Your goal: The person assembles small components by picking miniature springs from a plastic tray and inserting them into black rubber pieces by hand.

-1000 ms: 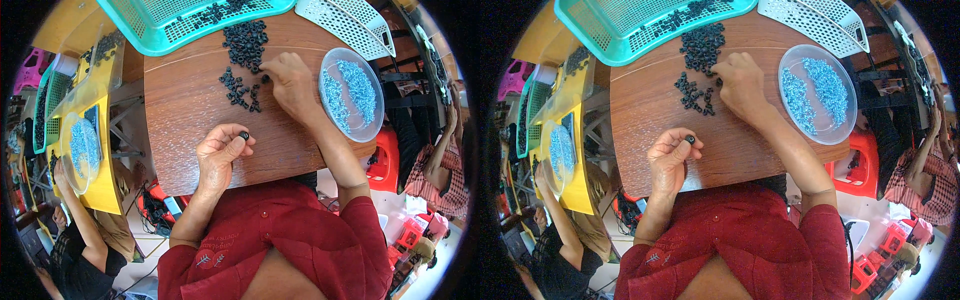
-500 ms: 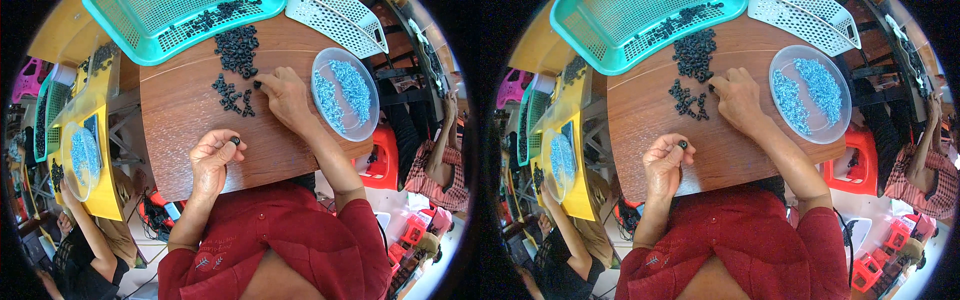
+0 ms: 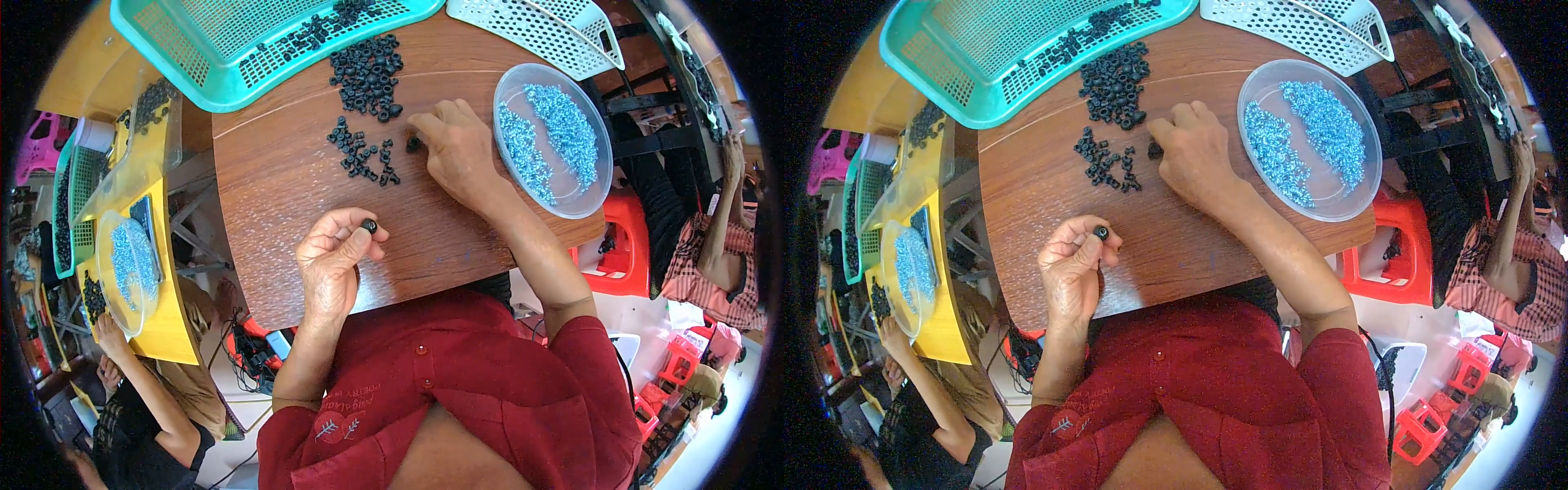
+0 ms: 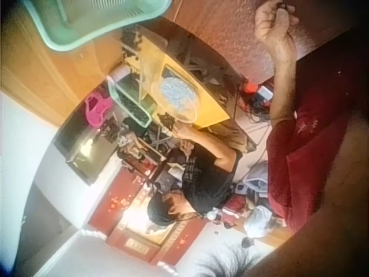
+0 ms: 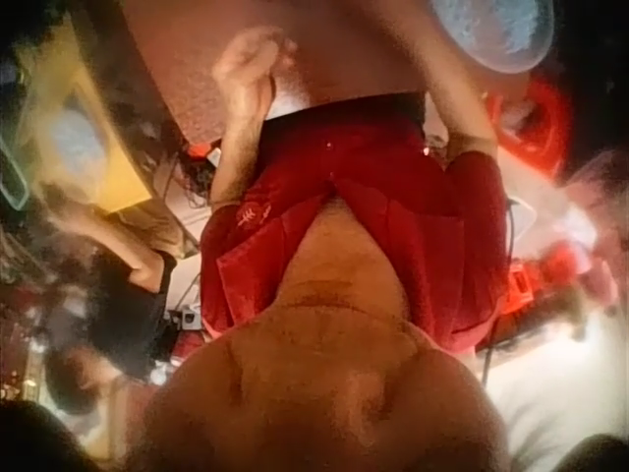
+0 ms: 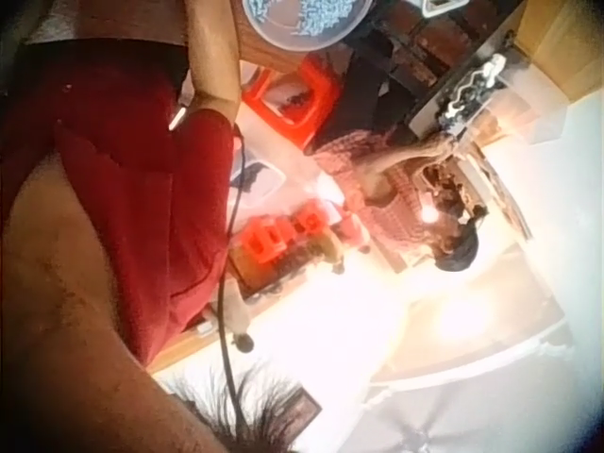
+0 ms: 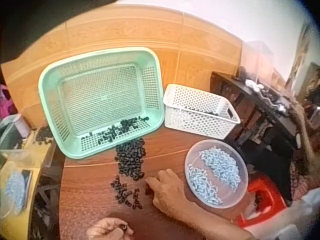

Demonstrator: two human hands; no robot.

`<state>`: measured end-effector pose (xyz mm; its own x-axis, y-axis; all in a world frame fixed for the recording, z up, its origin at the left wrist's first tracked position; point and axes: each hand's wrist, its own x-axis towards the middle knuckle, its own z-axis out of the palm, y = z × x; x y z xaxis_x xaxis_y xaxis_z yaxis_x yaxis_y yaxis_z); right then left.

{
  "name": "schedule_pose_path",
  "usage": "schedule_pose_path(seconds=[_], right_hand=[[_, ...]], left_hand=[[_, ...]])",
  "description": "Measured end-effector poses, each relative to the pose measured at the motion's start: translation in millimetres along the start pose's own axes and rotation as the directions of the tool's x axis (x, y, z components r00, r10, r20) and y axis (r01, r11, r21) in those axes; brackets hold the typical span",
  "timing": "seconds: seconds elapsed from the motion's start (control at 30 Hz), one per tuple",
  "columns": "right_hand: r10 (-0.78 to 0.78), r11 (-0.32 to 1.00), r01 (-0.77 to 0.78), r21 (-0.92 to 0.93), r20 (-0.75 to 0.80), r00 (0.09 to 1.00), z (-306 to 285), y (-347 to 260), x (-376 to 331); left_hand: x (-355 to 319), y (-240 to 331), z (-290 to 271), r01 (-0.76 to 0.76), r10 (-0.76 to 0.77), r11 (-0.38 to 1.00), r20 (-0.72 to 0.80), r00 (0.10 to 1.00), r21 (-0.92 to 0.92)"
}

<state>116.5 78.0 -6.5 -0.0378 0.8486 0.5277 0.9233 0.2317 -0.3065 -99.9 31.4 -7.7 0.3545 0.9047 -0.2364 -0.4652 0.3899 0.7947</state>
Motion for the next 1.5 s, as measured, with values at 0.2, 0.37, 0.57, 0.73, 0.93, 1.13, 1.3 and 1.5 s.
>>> schedule_pose_path(seconds=[0.2, 0.37, 0.57, 0.73, 0.93, 1.13, 1.3, 1.5], right_hand=[[-0.016, 0.997, 0.007, 0.082, 0.109, 0.994, 4, 0, 8], [-0.084, 0.996, 0.084, 0.013, -0.03, 0.996, 19, 3, 27], [-0.156, 0.988, 0.157, -0.005, 0.055, 0.986, 13, 0, 19], [-0.059, 0.997, 0.054, 0.056, 0.086, 0.995, 9, 5, 18], [0.088, 0.993, -0.091, 0.074, 0.036, 0.995, 30, 13, 39], [0.161, 0.987, -0.16, -0.009, 0.097, 0.982, 43, 17, 46], [0.182, 0.982, -0.175, -0.063, 0.117, 0.976, 35, 16, 45], [0.0, 1.0, 0.0, 0.005, 0.028, 1.0, 40, 9, 47]], left_hand=[[0, -2, 1, -0.022, 0.022, 1.0, -0.003, 1.0, 0.016], [-1, -1, 2, -0.016, 0.016, 1.0, 0.006, 1.0, 0.011], [0, -1, -1, -0.021, 0.02, 1.0, 0.02, 1.0, 0.01], [0, 0, -1, -0.013, 0.012, 1.0, 0.029, 1.0, 0.009], [0, -1, -2, -0.031, 0.03, 0.999, 0.045, 0.999, 0.017], [0, 1, -2, -0.001, 0.001, 1.0, 0.033, 0.999, -0.006], [0, 1, -3, -0.004, 0.004, 1.0, 0.032, 0.999, -0.003], [0, 2, -3, 0.007, -0.007, 1.0, 0.046, 0.999, -0.007]])
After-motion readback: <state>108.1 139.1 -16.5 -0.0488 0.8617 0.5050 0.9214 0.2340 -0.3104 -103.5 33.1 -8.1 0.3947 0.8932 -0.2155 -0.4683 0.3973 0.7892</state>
